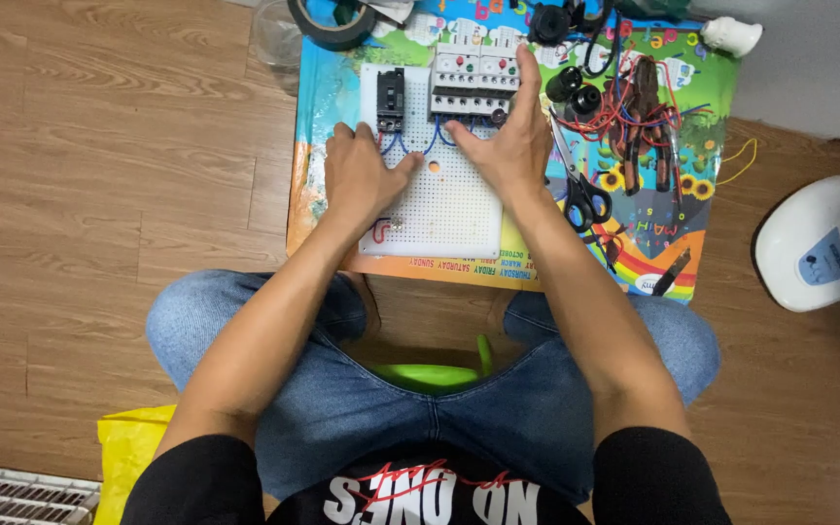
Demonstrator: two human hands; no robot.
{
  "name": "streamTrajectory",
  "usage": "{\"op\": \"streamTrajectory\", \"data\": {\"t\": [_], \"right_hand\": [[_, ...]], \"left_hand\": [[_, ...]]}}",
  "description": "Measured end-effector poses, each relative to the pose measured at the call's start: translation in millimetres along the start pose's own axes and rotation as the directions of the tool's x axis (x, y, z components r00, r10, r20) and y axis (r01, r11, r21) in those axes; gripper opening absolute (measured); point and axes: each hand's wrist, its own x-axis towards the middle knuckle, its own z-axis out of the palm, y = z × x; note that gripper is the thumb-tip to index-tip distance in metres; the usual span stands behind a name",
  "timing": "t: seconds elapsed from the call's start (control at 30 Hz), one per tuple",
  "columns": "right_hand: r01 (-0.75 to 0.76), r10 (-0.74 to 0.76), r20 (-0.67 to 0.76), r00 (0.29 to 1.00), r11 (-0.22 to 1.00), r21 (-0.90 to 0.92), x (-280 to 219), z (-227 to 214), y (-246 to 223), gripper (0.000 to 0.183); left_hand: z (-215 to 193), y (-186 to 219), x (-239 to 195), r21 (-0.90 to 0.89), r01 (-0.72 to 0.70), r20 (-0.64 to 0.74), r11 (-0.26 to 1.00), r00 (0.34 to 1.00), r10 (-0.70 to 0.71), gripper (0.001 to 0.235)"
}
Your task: The person sits cross-legged on a stool and works on a breadboard placed on a colorful mat. They use pliers to strip the insulation from red wires and insert them into the breadboard. They also use a screwdriver to tighten screws on a terminal block attached to the breadboard.
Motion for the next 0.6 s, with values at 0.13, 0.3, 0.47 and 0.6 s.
{"op": "streamTrajectory", "data": {"t": [0.13,0.3,0.47,0.6], "right_hand": [[-0.066,0.064,0.051,0.997,0.997,0.040,-4,5,-4,0.127],[-0.146,0.143,0.055,0.988,0.988,0.050,-3,5,-21,0.137],[-0.140,0.140,0.022,0.990,0.990,0.001,-8,14,-26,0.141],[-0.139,0.134,0.059,0.989,0.986,0.090,-6,10,-22,0.139]], "left_hand": [[-2,8,-3,0.037,0.044,0.016,0.998,0.999,-0.045,0.075],[15,5,4,0.069,0.025,-0.076,0.997,0.997,-0.020,0.075],[21,4,5,0.071,0.011,-0.110,0.997,0.994,-0.003,0.071],[21,4,6,0.087,0.010,-0.100,0.996,0.995,-0.002,0.071]]}}
